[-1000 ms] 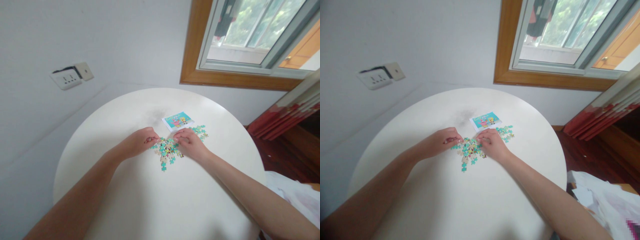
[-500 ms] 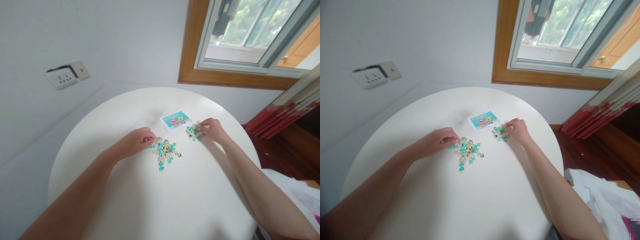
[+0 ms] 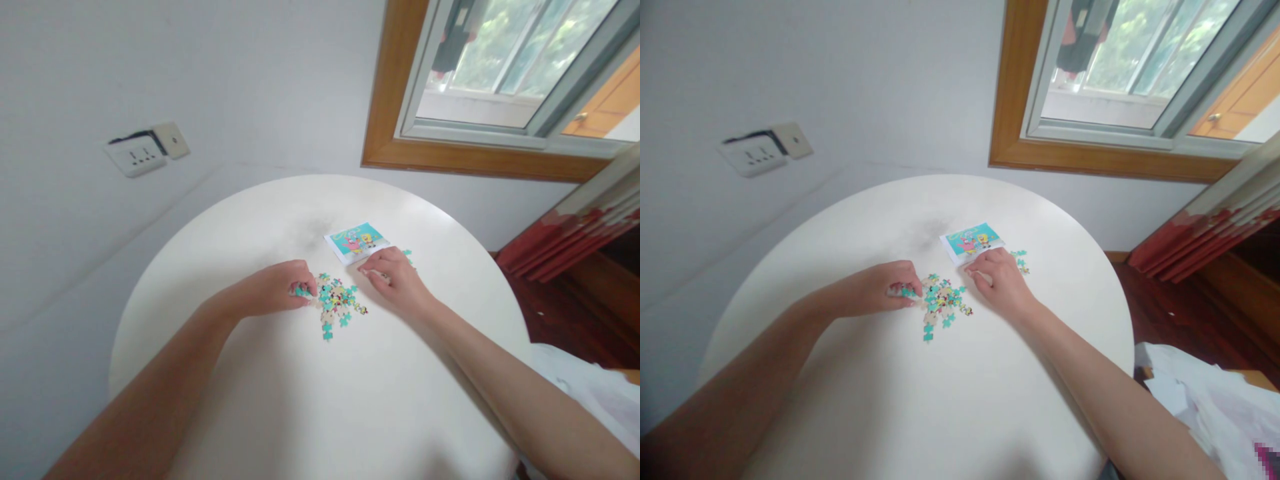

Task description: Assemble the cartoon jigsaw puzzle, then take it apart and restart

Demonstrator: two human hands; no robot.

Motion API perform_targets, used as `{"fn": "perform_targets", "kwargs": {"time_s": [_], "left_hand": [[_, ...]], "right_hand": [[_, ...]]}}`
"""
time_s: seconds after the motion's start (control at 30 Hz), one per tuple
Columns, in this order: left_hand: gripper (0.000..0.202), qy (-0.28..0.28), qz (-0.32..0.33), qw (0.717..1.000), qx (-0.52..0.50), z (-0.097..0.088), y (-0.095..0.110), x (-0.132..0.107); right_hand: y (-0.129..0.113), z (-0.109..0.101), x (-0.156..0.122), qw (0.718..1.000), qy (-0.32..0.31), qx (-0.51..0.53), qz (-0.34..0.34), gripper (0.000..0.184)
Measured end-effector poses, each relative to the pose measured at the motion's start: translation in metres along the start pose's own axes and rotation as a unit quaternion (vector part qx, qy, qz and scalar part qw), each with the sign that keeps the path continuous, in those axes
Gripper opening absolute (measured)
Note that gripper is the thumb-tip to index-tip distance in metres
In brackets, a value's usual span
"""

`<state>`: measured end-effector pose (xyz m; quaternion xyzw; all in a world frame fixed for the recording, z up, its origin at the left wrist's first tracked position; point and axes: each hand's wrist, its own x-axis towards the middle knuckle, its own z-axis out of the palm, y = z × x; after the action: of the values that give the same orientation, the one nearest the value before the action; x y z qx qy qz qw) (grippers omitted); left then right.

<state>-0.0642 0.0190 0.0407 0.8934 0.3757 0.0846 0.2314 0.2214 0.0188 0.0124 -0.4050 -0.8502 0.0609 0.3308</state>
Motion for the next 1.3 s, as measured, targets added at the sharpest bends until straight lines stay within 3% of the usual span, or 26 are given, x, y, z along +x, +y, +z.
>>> {"fn": "perform_targets", "kwargs": {"time_s": [0.13,0.3,0.57,0.77,1.1,1.3], "left_hand": [[0.019,-0.015,-0.013,1.000,0.001,0.001,0.000,-0.002],[0.020,-0.021,-0.011,1.000,-0.006,0.000,0.002,-0.002],[0.019,-0.026,-0.013,1.000,-0.004,0.001,0.003,-0.003],[0.019,-0.029,0.005,1.000,0.001,0.001,0.003,-0.001],[0.027,-0.030,0.014,0.999,0.021,0.000,0.002,0.000],[0.033,-0.027,-0.003,0.998,0.051,-0.003,0.001,0.001]], "right_hand": [[-0.032,0.017,-0.003,0.995,-0.070,0.033,-0.065,0.023],[-0.043,0.021,-0.006,0.985,-0.133,0.031,-0.102,0.023],[-0.036,0.017,-0.004,0.986,-0.133,0.039,-0.096,0.014],[-0.040,0.023,-0.004,0.988,-0.125,0.024,-0.083,0.022],[-0.042,0.024,-0.003,0.991,-0.109,-0.008,-0.075,0.019],[-0.040,0.022,-0.005,0.987,-0.126,0.001,-0.104,0.026]]}}
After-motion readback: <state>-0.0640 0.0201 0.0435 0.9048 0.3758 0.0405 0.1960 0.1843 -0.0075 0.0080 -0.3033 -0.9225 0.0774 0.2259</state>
